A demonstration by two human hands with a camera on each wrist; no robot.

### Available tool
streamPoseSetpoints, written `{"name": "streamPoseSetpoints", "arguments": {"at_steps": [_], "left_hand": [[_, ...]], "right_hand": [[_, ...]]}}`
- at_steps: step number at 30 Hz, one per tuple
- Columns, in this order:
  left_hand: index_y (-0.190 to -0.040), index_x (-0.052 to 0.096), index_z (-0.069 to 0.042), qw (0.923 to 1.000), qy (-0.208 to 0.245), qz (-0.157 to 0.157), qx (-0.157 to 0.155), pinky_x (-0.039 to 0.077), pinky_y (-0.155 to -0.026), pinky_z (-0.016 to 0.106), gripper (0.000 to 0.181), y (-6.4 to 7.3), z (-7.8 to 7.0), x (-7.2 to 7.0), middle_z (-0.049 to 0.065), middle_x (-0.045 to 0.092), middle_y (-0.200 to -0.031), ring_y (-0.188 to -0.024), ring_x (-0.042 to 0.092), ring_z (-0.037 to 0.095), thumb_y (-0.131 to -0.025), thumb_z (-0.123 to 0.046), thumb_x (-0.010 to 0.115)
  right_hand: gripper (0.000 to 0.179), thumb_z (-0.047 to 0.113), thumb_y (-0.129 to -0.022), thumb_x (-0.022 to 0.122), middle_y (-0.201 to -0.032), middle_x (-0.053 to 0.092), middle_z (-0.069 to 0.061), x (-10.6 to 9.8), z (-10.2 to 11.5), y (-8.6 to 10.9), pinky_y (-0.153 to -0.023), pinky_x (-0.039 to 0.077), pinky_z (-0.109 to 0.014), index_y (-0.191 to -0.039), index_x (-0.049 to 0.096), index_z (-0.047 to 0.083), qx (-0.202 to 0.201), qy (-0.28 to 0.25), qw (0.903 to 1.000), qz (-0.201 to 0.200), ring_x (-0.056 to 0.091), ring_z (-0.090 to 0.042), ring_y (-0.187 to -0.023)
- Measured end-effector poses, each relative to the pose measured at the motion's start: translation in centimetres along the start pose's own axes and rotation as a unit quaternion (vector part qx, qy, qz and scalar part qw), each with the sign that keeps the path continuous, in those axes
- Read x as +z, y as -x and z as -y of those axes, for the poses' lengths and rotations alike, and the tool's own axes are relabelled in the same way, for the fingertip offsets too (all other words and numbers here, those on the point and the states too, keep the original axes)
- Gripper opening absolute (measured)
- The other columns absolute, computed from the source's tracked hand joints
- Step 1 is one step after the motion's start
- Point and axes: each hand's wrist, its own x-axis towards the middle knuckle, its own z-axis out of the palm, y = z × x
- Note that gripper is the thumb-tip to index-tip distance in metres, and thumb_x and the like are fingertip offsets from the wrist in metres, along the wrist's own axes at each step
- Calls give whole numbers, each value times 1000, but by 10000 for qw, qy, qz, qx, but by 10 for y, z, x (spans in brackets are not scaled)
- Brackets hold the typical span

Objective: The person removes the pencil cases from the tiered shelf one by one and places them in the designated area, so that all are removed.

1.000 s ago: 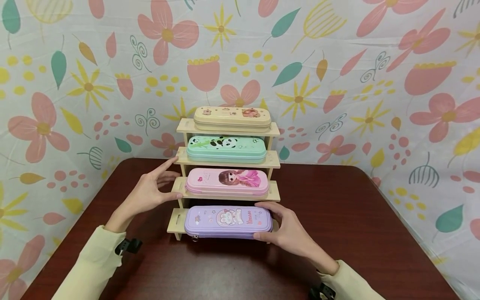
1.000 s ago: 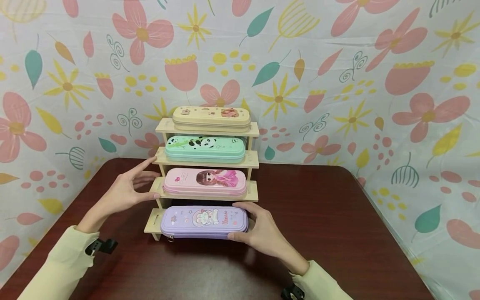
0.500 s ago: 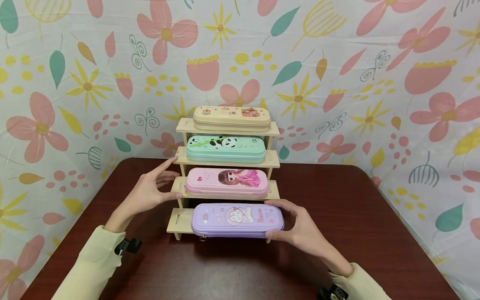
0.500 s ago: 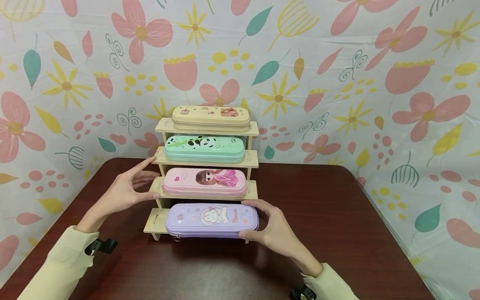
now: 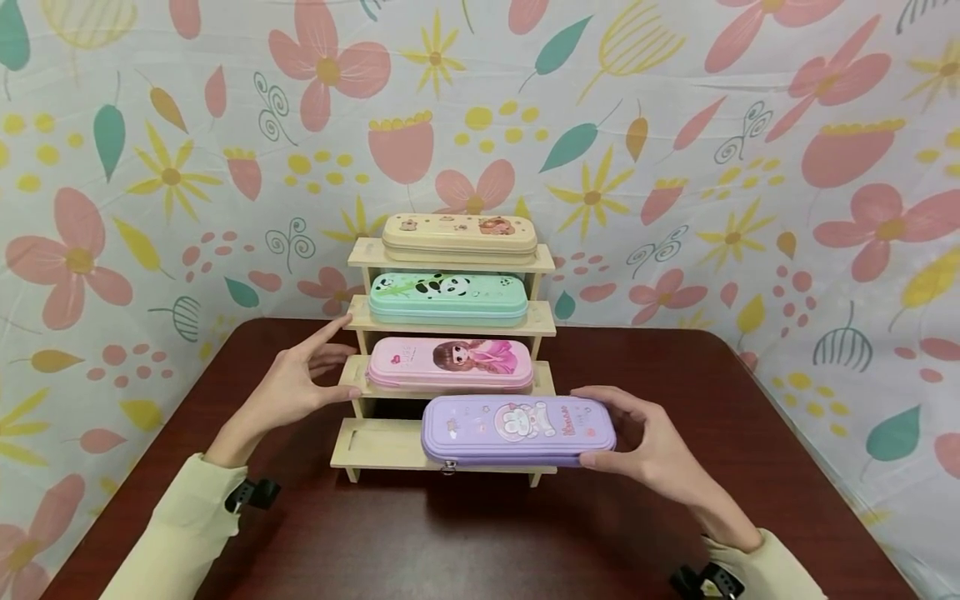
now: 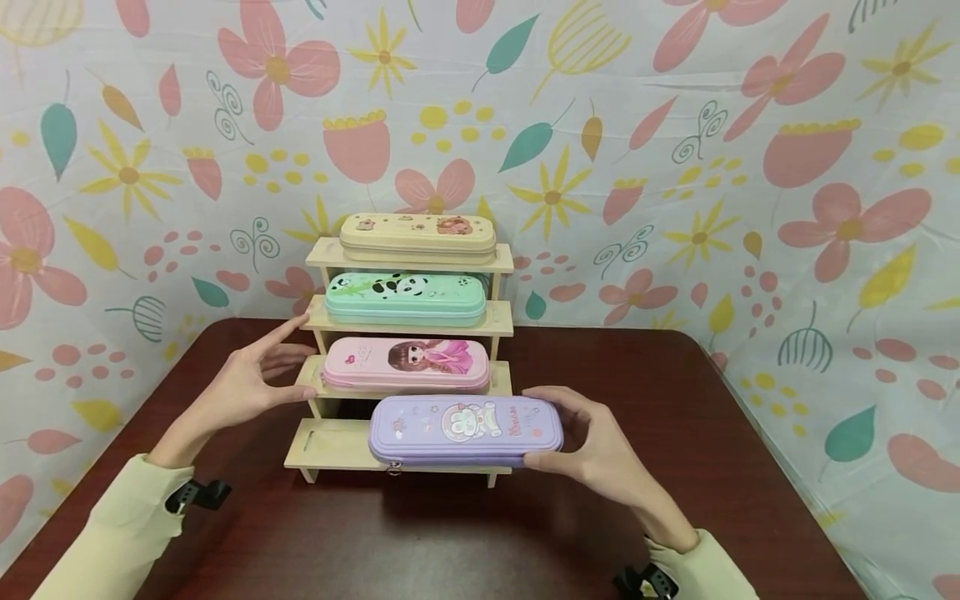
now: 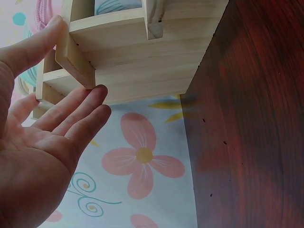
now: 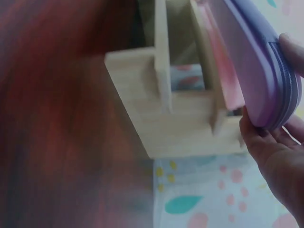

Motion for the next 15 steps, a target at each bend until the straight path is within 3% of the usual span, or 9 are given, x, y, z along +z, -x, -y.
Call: {"name": "streamPoseSetpoints", "arguments": {"at_steps": [12, 15], "left_hand": [[-166, 37, -27, 10000, -4, -1, -9, 53, -104, 58, 105, -1, 1, 0, 15, 71, -128, -121, 68, 33, -80, -17, 96], [-166, 37, -27, 10000, 18, -8, 3, 53, -104, 58, 104, 0, 2, 1, 15, 71, -128, -121, 68, 33, -80, -17, 96]], "right_hand": [[70, -12, -80, 85, -122, 69, -12, -59, 2, 6, -76, 55, -23, -144, 62, 2, -81, 244, 9992, -318, 64, -21, -95], [69, -18, -81, 81, -124, 67, -12, -74, -1, 6, -76, 56, -22, -144, 59, -3, -93, -80, 9993, -356, 64, -19, -97]]}}
